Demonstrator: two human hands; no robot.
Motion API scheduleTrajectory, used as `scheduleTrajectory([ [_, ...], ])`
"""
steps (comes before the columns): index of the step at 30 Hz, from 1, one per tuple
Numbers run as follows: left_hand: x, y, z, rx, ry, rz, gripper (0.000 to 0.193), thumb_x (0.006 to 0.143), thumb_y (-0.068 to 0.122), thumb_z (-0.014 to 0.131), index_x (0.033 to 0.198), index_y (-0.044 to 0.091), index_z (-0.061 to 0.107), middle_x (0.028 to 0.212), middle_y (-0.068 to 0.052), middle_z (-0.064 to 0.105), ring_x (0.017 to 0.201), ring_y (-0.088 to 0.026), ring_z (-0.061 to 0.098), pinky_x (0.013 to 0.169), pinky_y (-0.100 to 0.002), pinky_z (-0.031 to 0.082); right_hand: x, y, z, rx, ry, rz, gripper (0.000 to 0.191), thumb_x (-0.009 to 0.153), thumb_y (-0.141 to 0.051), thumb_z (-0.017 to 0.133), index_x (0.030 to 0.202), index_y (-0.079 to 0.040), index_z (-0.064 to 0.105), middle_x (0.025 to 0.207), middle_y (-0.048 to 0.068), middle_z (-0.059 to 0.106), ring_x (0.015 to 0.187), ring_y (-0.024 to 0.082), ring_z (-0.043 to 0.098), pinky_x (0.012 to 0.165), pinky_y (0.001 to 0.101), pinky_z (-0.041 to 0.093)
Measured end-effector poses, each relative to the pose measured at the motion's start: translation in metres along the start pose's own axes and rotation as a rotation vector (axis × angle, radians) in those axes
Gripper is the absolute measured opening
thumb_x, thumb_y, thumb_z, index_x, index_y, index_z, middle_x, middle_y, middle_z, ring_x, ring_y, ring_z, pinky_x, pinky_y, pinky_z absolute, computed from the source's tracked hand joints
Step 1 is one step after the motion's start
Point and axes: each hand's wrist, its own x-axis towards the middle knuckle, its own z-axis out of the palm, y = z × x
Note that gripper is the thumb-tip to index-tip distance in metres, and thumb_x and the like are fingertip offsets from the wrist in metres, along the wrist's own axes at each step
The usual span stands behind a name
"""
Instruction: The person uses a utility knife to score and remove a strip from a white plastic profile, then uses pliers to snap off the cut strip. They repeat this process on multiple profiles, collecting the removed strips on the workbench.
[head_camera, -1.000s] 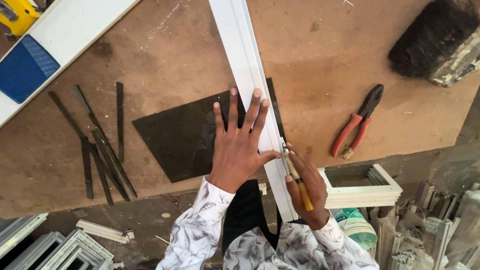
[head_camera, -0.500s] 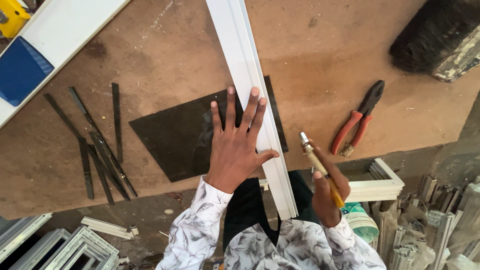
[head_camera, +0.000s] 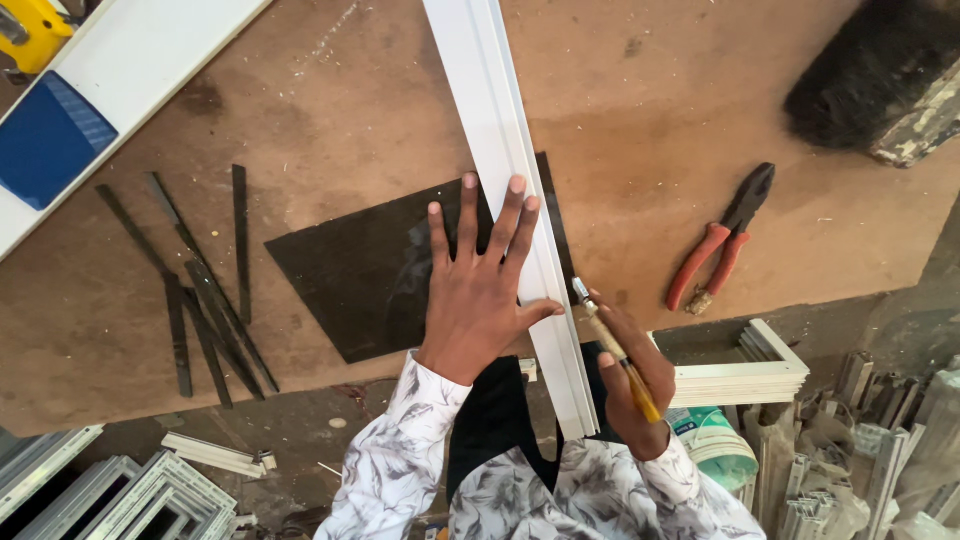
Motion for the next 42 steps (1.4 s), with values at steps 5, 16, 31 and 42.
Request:
scheduleTrajectory([
  [5, 0.0, -0.001, 0.0, -0.013, 0.03, 0.011, 0.122, 0.067, 0.07, 0.077, 0.162, 0.012, 0.027, 0.171, -0.003, 0.015, 0.157, -0.045, 0.01, 0.122, -0.075, 0.013, -0.003, -0.002, 0.005, -0.046, -0.03, -0.027, 0.04, 0.105, -0.021, 0.057, 0.134, 0.006, 0.06, 0.139, 0.023, 0.066, 0.135, 0.034, 0.064, 0.115, 0.0403, 0.047],
  [16, 0.001, 0.001, -0.001, -0.032, 0.039, 0.0, 0.122, 0.067, 0.068, 0.078, 0.162, 0.012, 0.027, 0.171, -0.003, 0.015, 0.157, -0.045, 0.011, 0.122, -0.075, 0.014, -0.003, -0.004, 0.006, -0.095, -0.002, -0.058, 0.039, 0.104, -0.02, 0.057, 0.132, 0.007, 0.061, 0.137, 0.024, 0.066, 0.132, 0.036, 0.065, 0.113, 0.0417, 0.049],
  [31, 0.002, 0.022, -0.005, -0.004, 0.053, -0.1, 0.106, 0.07, 0.043, 0.087, 0.158, 0.007, 0.038, 0.169, -0.007, 0.019, 0.156, -0.044, 0.015, 0.119, -0.075, 0.019, 0.112, -0.05, 0.04, -0.208, -0.045, -0.311, 0.04, 0.101, -0.002, 0.06, 0.14, 0.005, 0.056, 0.141, 0.025, 0.063, 0.127, 0.041, 0.066, 0.107, 0.045, 0.053],
  [42, 0.004, 0.02, -0.01, -0.008, 0.038, -0.103, 0.107, 0.068, 0.041, 0.087, 0.157, 0.008, 0.039, 0.169, -0.006, 0.02, 0.156, -0.042, 0.017, 0.119, -0.074, 0.02, 0.117, -0.052, 0.044, -0.159, -0.048, -0.283, 0.043, 0.099, 0.001, 0.06, 0.141, 0.005, 0.055, 0.144, 0.026, 0.061, 0.137, 0.043, 0.062, 0.113, 0.0462, 0.051],
])
